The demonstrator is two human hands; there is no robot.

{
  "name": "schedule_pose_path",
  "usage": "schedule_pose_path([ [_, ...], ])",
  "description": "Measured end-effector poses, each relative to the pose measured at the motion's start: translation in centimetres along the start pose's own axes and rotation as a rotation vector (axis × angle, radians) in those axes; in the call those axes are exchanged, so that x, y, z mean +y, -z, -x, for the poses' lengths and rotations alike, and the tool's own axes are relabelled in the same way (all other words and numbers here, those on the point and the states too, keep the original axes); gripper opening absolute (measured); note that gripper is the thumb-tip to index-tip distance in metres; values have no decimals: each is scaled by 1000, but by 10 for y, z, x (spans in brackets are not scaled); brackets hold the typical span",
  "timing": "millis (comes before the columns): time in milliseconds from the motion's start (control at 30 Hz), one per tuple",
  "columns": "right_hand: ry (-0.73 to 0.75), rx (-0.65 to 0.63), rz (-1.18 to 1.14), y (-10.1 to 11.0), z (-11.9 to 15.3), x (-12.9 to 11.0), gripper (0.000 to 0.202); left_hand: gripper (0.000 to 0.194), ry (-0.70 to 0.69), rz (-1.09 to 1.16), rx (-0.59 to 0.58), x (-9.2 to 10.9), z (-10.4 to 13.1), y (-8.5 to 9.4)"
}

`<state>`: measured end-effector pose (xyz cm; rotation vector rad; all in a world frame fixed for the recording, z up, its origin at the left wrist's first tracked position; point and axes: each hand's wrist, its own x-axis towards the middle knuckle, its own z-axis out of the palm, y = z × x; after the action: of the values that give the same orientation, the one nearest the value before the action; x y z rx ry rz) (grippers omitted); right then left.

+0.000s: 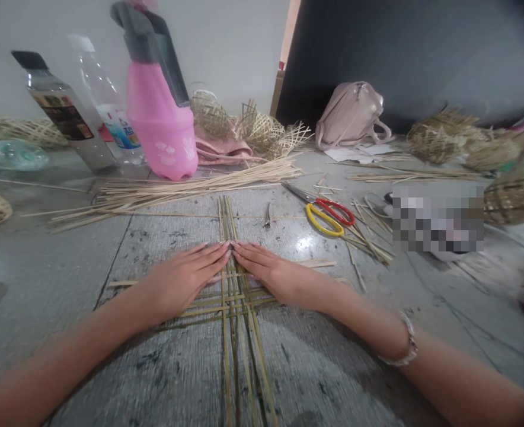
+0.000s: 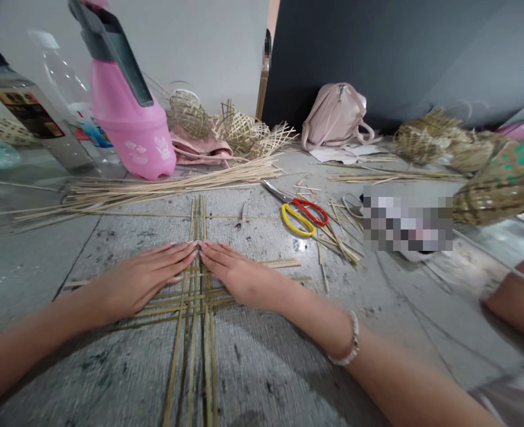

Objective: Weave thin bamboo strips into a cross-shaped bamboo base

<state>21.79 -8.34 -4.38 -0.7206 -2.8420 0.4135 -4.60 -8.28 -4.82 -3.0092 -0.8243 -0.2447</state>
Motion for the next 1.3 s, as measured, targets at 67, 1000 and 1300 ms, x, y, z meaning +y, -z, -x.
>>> schedule_pose_path([
  [67, -1, -5, 0, -1, 0, 0, 51, 48, -7, -5, 9, 0, 0, 0],
  [1000, 22, -7, 7, 1, -1, 2, 51, 46, 28, 32, -18, 1, -2, 1],
  [1300, 14, 20, -28, -2, 1, 3, 56, 46, 35, 25, -25, 2, -2, 2],
])
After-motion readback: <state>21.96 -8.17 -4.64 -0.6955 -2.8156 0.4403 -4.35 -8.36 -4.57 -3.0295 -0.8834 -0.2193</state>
